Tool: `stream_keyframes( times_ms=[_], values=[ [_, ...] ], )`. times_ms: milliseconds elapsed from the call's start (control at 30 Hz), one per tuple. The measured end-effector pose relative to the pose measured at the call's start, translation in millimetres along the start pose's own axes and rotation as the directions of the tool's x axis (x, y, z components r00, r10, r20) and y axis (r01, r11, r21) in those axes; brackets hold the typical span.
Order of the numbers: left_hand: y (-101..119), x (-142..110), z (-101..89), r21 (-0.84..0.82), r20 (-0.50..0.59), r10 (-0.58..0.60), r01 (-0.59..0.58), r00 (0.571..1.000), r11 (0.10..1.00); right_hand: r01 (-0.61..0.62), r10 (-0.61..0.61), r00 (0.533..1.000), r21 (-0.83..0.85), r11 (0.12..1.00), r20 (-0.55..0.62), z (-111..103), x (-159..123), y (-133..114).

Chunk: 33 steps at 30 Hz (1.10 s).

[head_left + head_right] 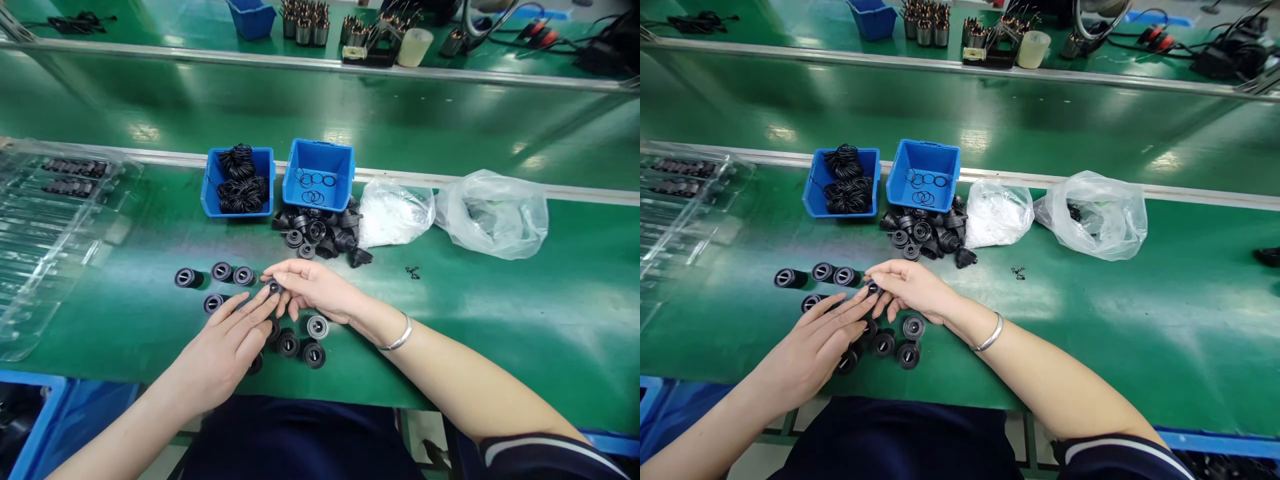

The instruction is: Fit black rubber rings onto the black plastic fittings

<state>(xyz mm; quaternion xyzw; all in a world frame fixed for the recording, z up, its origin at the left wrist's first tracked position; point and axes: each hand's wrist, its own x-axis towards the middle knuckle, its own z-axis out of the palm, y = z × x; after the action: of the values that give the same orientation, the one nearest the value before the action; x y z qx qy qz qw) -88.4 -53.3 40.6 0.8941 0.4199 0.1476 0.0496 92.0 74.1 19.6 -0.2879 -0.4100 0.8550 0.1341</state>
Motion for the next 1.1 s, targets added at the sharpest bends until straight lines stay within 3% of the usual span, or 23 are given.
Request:
stream_keyframes(
  times_ms=[200,367,533,633,700,800,867,933,1000,1100],
  values=[
    [4,3,1.7,0.060,0.008,-0.102,0.101,0.995,0.993,0.071,-0.074,0.996,-0.057,0.996,-0.051,-2,2,7],
    [7,6,2.6,0.105,-0.016,-0.131,0.132,0.991,0.986,0.097,-0.100,0.995,-0.099,0.990,-0.027,-3,1,10],
    [7,8,2.0,0.173,-0.043,-0.167,0.172,0.985,0.970,0.101,-0.103,0.993,-0.041,0.994,-0.049,2,3,8],
    [4,6,-4.2,0.172,-0.068,-0.188,0.197,0.980,0.965,0.121,-0.134,0.988,-0.171,0.978,-0.070,1,-5,3],
    [2,1,-11.8,0.091,-0.123,-0.253,0.265,0.960,0.960,0.153,-0.201,0.976,-0.396,0.905,-0.084,-1,-18,-4],
    [-2,-11,-23.6,-0.111,-0.221,-0.435,0.421,0.873,0.900,0.244,-0.310,0.950,-0.719,0.651,0.041,-8,-47,-17],
    [-5,-17,-27.7,-0.217,-0.220,-0.534,0.492,0.817,0.843,0.286,-0.274,0.947,-0.829,0.480,0.167,-14,-65,-24],
    [-8,-21,-27.4,-0.269,-0.209,-0.581,0.525,0.787,0.808,0.283,-0.220,0.952,-0.886,0.366,0.213,-19,-76,-27],
    [-10,-24,-23.5,-0.300,-0.219,-0.589,0.521,0.778,0.799,0.260,-0.207,0.958,-0.908,0.328,0.199,-22,-78,-24],
    [-10,-29,-14.3,-0.355,-0.244,-0.581,0.486,0.777,0.799,0.262,-0.230,0.955,-0.897,0.357,0.187,-24,-70,-17]
  ],
)
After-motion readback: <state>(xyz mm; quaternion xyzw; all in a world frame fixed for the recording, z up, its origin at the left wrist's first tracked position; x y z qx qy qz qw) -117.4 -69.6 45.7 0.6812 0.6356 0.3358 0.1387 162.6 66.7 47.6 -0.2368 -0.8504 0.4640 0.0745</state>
